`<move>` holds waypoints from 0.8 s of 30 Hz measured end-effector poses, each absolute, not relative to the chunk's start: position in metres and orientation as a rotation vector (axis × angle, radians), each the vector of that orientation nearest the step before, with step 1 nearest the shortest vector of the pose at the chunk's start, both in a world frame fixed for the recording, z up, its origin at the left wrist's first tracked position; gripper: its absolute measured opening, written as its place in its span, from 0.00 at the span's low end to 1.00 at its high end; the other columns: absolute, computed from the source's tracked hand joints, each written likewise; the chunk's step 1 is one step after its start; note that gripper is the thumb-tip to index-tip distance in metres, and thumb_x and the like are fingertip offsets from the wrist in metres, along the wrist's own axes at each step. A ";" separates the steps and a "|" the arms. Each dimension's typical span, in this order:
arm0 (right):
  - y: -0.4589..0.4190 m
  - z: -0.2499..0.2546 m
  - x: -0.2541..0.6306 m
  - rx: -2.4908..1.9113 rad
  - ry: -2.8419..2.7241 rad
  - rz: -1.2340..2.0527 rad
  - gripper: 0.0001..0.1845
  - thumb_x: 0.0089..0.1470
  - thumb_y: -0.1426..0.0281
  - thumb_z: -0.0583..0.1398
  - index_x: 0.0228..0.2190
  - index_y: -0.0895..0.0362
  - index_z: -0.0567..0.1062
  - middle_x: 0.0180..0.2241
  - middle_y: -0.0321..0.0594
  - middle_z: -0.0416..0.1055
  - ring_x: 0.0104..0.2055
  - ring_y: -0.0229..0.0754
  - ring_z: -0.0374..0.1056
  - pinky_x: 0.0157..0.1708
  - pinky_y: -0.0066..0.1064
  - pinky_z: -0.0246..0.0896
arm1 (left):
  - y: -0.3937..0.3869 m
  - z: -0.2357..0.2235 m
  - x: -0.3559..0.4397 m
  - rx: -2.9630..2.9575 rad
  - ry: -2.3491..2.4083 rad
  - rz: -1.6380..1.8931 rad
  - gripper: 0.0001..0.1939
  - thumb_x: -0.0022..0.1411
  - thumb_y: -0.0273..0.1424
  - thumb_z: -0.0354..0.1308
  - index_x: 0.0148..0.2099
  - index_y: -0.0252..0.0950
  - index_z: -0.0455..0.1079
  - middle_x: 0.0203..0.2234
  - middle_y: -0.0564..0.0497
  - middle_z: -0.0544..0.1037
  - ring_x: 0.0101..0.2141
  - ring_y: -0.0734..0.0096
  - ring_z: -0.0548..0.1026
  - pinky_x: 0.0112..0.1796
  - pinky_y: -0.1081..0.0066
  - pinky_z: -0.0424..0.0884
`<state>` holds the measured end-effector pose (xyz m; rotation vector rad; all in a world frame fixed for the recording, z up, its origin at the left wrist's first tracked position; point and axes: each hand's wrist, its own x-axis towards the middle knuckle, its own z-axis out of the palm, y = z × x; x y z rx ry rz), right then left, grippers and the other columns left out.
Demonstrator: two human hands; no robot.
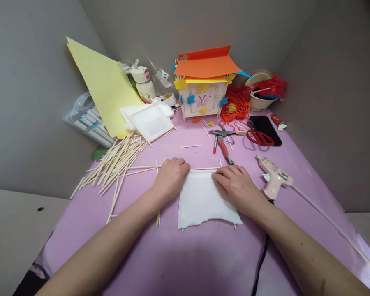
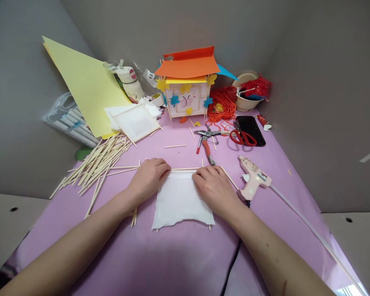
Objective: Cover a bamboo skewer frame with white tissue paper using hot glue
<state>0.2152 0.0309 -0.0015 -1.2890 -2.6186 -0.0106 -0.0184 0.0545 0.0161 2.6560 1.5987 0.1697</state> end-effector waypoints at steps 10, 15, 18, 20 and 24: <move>0.033 -0.003 0.216 -1.330 -2.590 -0.024 0.10 0.62 0.72 0.55 0.41 0.58 0.75 0.40 0.43 0.71 0.45 0.47 0.62 0.47 0.40 0.53 | 0.052 0.009 -0.013 2.694 1.670 0.094 0.09 0.67 0.27 0.49 0.38 0.35 0.71 0.34 0.47 0.74 0.36 0.61 0.70 0.36 0.63 0.64; 0.033 -0.005 0.215 -1.363 -2.567 -0.023 0.10 0.62 0.72 0.54 0.42 0.58 0.75 0.40 0.44 0.71 0.45 0.47 0.62 0.48 0.40 0.53 | 0.051 0.003 -0.012 2.594 1.723 0.244 0.10 0.67 0.27 0.48 0.40 0.34 0.71 0.36 0.45 0.73 0.38 0.61 0.69 0.40 0.63 0.66; 0.034 -0.006 0.215 -1.378 -2.555 -0.021 0.11 0.63 0.71 0.54 0.42 0.58 0.75 0.41 0.44 0.71 0.46 0.47 0.62 0.48 0.41 0.53 | 0.051 0.000 -0.013 2.521 1.712 0.369 0.10 0.66 0.26 0.49 0.43 0.33 0.72 0.40 0.44 0.72 0.42 0.60 0.69 0.44 0.61 0.67; 0.034 -0.007 0.215 -1.392 -2.546 -0.015 0.11 0.63 0.71 0.54 0.42 0.57 0.75 0.41 0.44 0.71 0.46 0.47 0.62 0.48 0.41 0.53 | 0.051 0.000 -0.014 2.471 1.692 0.409 0.10 0.65 0.25 0.49 0.43 0.33 0.72 0.40 0.45 0.72 0.42 0.60 0.69 0.44 0.61 0.68; 0.034 -0.006 0.215 -1.405 -2.543 0.006 0.11 0.63 0.71 0.54 0.42 0.57 0.75 0.41 0.44 0.71 0.46 0.47 0.62 0.47 0.41 0.54 | 0.048 0.001 -0.016 2.454 1.700 0.468 0.09 0.64 0.25 0.51 0.43 0.32 0.72 0.40 0.44 0.72 0.42 0.60 0.69 0.44 0.60 0.68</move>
